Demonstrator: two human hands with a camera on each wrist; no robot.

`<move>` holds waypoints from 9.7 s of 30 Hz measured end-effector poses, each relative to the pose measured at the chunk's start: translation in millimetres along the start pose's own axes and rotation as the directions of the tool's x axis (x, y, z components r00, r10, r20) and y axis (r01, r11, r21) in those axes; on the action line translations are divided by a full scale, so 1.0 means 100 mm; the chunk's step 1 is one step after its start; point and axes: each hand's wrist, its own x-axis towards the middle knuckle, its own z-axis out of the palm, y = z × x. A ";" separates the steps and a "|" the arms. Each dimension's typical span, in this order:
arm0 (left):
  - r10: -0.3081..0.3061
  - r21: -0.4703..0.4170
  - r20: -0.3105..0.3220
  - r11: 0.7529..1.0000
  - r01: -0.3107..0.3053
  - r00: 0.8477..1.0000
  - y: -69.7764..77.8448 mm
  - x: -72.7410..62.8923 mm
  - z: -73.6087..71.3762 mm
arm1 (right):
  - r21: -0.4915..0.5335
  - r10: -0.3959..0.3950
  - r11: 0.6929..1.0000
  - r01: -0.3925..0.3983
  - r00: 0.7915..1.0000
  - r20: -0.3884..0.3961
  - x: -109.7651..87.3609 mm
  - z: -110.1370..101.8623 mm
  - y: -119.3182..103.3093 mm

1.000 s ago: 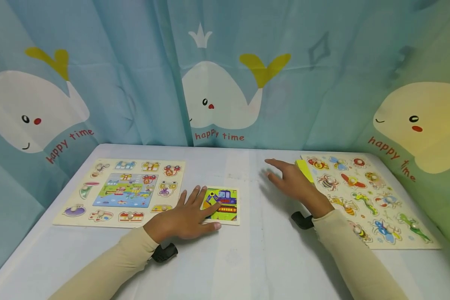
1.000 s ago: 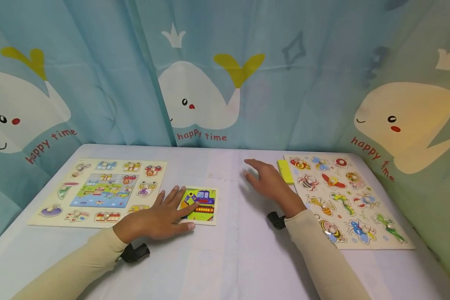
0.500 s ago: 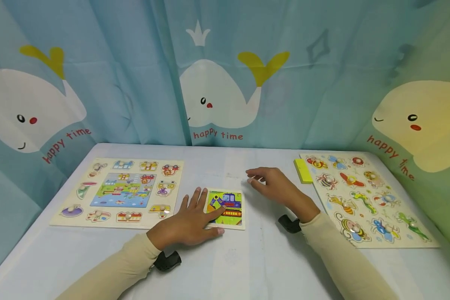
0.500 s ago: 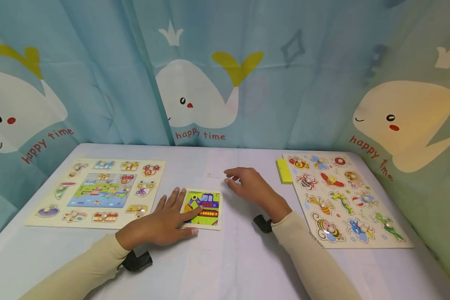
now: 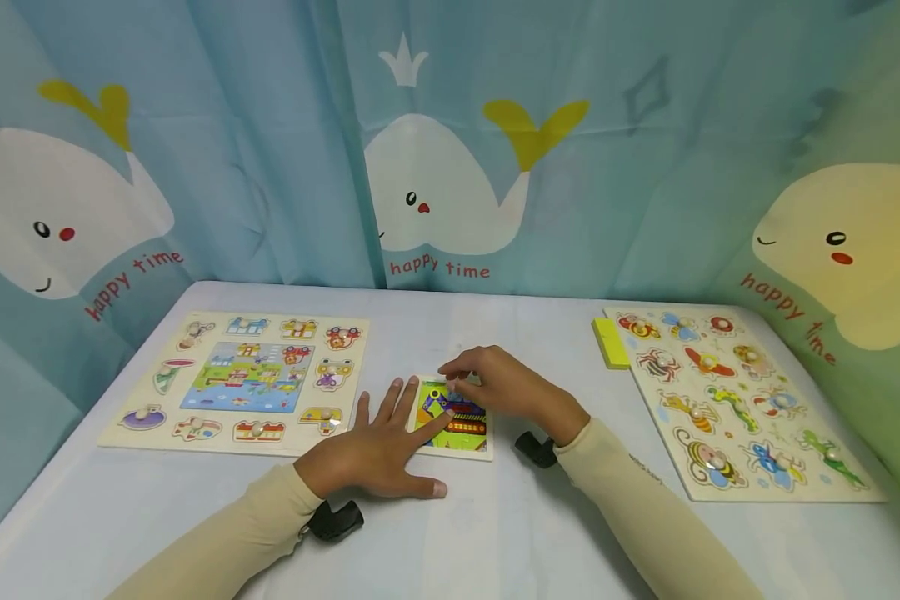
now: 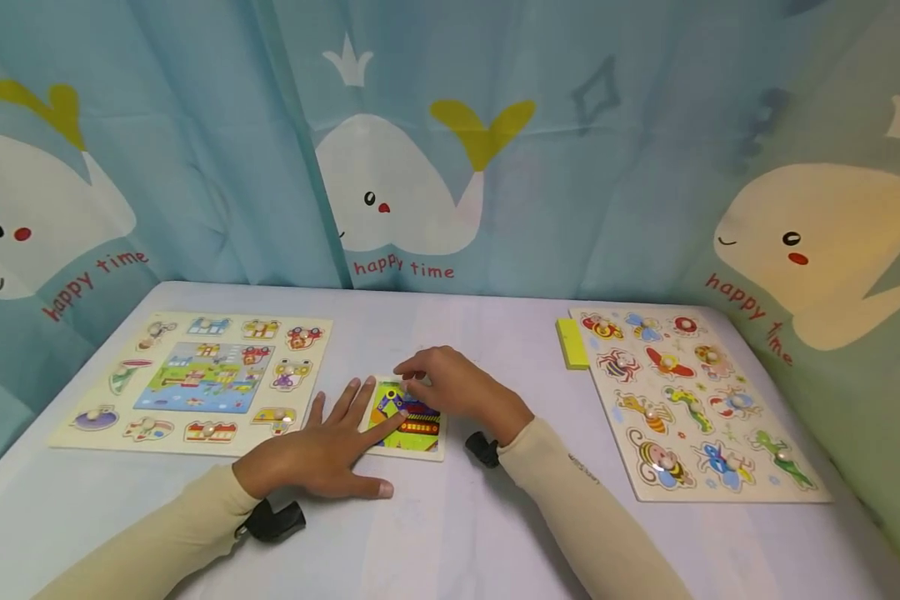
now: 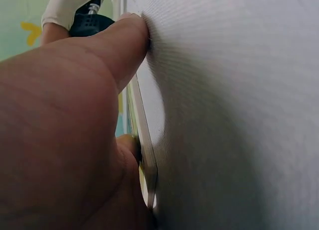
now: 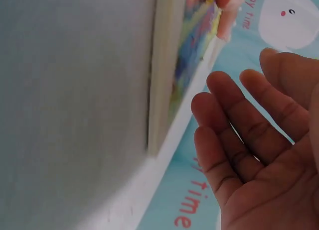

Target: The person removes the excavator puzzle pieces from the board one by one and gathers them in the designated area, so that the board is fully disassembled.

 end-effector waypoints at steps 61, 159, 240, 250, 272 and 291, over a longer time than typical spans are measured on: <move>-0.011 0.045 -0.038 0.999 0.013 0.999 0.04 0.00 -0.01 | -0.369 0.084 0.927 -0.059 0.995 0.051 0.26 0.17 -0.23; 0.058 -0.097 -0.103 0.993 -0.068 0.993 0.10 0.02 -0.08 | 0.256 0.271 0.932 -0.256 0.962 -0.022 -0.35 -0.33 0.57; -0.031 -0.027 0.023 0.999 0.031 0.999 0.11 0.18 -0.06 | -0.045 -0.021 0.999 0.022 0.999 0.026 0.08 0.08 0.04; -0.020 0.002 0.009 1.000 0.020 1.000 0.10 0.18 -0.08 | -0.146 -0.041 0.988 0.044 0.999 0.028 0.04 0.09 -0.03; -0.014 0.007 0.000 1.000 0.014 1.000 0.12 0.15 -0.09 | 0.078 0.016 0.997 -0.018 1.000 0.027 0.00 0.09 0.02; -0.028 -0.017 -0.004 0.999 0.028 1.000 0.11 0.16 -0.07 | 0.205 0.066 0.977 -0.056 0.997 -0.042 -0.02 0.04 0.15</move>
